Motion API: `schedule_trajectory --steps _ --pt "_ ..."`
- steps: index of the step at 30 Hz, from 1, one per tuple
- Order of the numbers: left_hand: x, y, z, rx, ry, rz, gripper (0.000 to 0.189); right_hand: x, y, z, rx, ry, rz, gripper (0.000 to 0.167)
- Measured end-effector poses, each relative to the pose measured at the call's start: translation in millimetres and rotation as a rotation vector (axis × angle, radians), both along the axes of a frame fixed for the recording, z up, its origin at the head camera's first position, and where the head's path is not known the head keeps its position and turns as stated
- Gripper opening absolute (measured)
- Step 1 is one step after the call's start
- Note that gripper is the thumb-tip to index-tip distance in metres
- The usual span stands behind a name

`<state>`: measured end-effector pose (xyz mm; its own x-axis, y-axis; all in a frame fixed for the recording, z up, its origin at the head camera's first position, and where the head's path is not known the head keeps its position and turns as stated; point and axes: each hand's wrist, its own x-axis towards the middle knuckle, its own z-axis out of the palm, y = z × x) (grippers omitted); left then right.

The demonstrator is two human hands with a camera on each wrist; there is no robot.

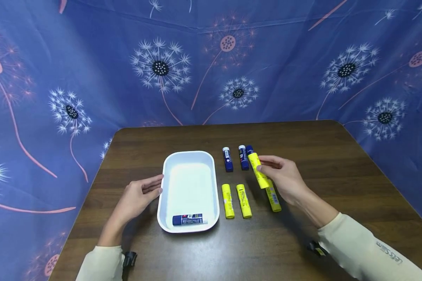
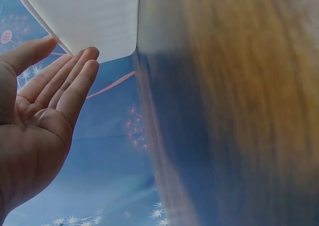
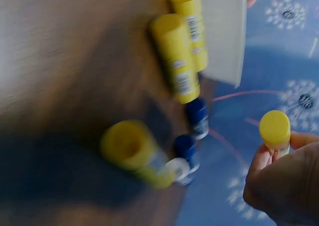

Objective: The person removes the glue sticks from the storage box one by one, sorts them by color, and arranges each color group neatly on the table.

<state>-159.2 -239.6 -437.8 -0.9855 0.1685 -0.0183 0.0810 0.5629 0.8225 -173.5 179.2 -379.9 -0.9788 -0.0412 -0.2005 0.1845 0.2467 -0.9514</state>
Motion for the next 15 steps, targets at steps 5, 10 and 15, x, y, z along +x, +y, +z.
schedule_trajectory --steps 5,10,15 --pt "-0.3 1.3 0.0 -0.001 -0.013 0.000 0.045 8.5 28 -19.1 0.011 -0.015 -0.101 0.053" --pt "-0.4 -0.2 -1.3 0.005 -0.018 0.007 0.045 14.8 48 -35.5 0.034 -0.024 -0.175 0.055" --pt "-1.0 -1.4 -1.6 -0.007 -0.035 0.017 0.046 21.2 66 -53.9 0.145 -0.061 -0.183 0.055"
